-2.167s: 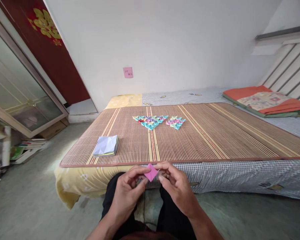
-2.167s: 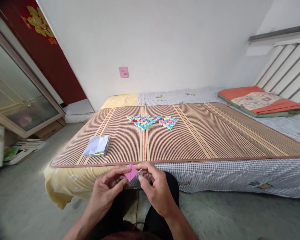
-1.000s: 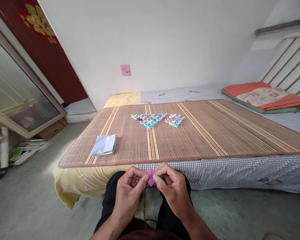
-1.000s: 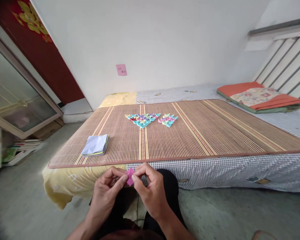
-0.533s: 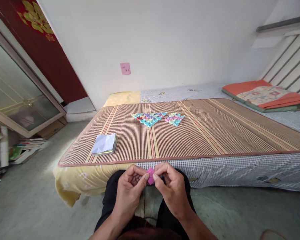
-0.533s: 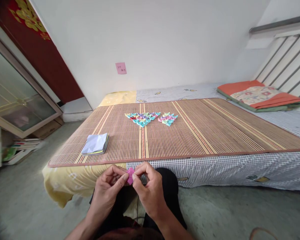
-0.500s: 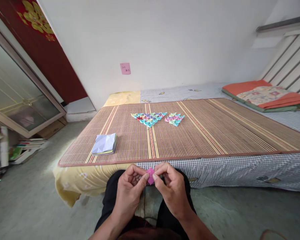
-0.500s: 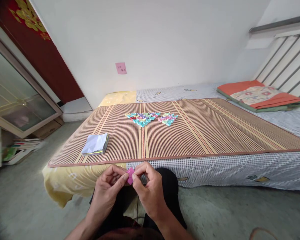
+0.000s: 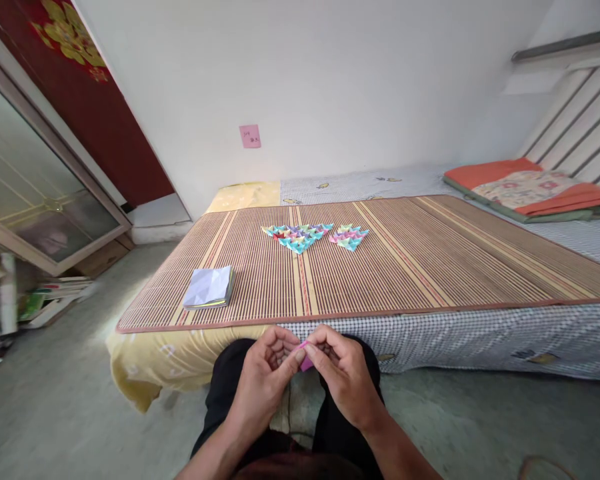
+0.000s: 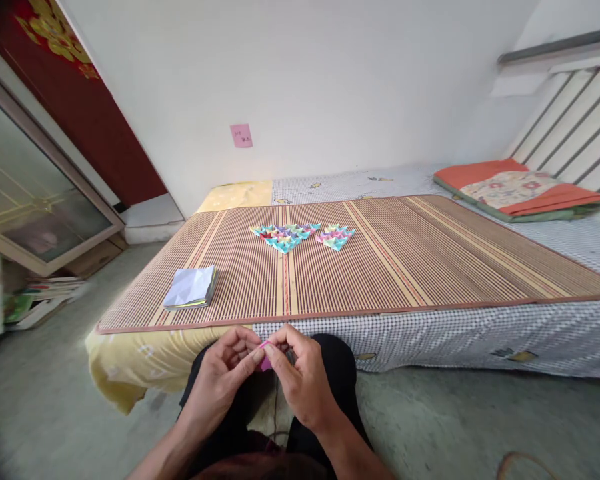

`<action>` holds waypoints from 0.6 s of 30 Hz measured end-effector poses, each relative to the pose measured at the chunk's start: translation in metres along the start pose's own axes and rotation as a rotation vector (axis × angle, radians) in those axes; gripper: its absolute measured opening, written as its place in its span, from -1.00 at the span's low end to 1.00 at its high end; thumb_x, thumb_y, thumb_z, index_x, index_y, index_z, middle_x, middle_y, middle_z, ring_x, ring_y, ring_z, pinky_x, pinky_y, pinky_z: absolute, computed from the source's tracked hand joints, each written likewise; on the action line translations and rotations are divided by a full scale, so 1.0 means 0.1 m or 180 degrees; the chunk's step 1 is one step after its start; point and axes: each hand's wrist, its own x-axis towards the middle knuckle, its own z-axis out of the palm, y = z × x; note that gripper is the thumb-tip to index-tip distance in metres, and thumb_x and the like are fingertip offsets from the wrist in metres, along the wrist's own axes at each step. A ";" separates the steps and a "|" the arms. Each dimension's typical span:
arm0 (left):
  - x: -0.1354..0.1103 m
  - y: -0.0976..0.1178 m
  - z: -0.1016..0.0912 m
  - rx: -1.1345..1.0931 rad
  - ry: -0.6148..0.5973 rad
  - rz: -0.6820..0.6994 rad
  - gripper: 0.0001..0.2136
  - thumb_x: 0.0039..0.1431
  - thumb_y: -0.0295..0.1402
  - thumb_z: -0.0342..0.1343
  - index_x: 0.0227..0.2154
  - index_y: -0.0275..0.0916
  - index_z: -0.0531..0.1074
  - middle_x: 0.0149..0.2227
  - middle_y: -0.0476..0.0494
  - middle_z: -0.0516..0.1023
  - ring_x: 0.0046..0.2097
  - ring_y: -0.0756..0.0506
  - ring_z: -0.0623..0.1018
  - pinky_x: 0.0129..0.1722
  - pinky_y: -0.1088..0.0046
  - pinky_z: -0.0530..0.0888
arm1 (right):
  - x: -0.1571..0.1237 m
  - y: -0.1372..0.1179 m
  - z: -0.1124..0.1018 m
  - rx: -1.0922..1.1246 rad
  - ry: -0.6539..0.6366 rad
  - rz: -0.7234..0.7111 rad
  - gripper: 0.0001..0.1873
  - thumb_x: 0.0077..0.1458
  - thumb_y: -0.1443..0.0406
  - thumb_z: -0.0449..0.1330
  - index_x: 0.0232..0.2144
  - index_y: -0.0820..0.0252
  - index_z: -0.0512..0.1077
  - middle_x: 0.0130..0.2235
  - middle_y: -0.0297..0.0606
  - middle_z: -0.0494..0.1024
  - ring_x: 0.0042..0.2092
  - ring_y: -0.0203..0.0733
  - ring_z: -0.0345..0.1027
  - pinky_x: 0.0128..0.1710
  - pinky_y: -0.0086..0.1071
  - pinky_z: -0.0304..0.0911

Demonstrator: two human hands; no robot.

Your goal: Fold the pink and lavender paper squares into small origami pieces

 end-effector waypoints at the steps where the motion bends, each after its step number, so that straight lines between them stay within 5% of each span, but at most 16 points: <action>1: 0.01 -0.01 -0.01 0.0056 -0.0119 -0.0065 -0.67 0.14 -0.10 0.39 -0.39 -0.27 0.49 -0.45 -0.02 0.52 -0.37 -0.01 0.48 -0.31 0.50 0.43 | 0.00 0.01 0.00 0.0082 -0.0021 0.0031 -0.78 0.34 0.21 0.19 -0.36 0.16 0.48 -0.41 -0.33 0.54 -0.38 -0.23 0.45 -0.34 -0.40 0.35; 11: 0.03 -0.06 -0.09 0.0164 0.0052 -0.0031 -0.64 0.18 -0.06 0.33 -0.50 -0.27 0.50 -0.52 -0.03 0.47 -0.43 -0.03 0.40 -0.35 0.46 0.35 | 0.02 -0.01 -0.06 0.0046 -0.0476 0.0211 -0.73 0.36 0.17 0.18 -0.38 0.16 0.45 -0.40 -0.33 0.54 -0.37 -0.24 0.40 -0.32 -0.39 0.29; 18: 0.03 -0.06 -0.08 0.0195 0.0063 -0.0008 -0.64 0.20 -0.07 0.31 -0.50 -0.26 0.48 -0.53 -0.02 0.45 -0.43 -0.02 0.38 -0.36 0.47 0.33 | 0.02 0.01 -0.04 -0.0269 -0.0329 0.0062 -0.69 0.35 0.19 0.14 -0.44 0.16 0.43 -0.45 -0.33 0.47 -0.38 -0.22 0.35 -0.33 -0.36 0.24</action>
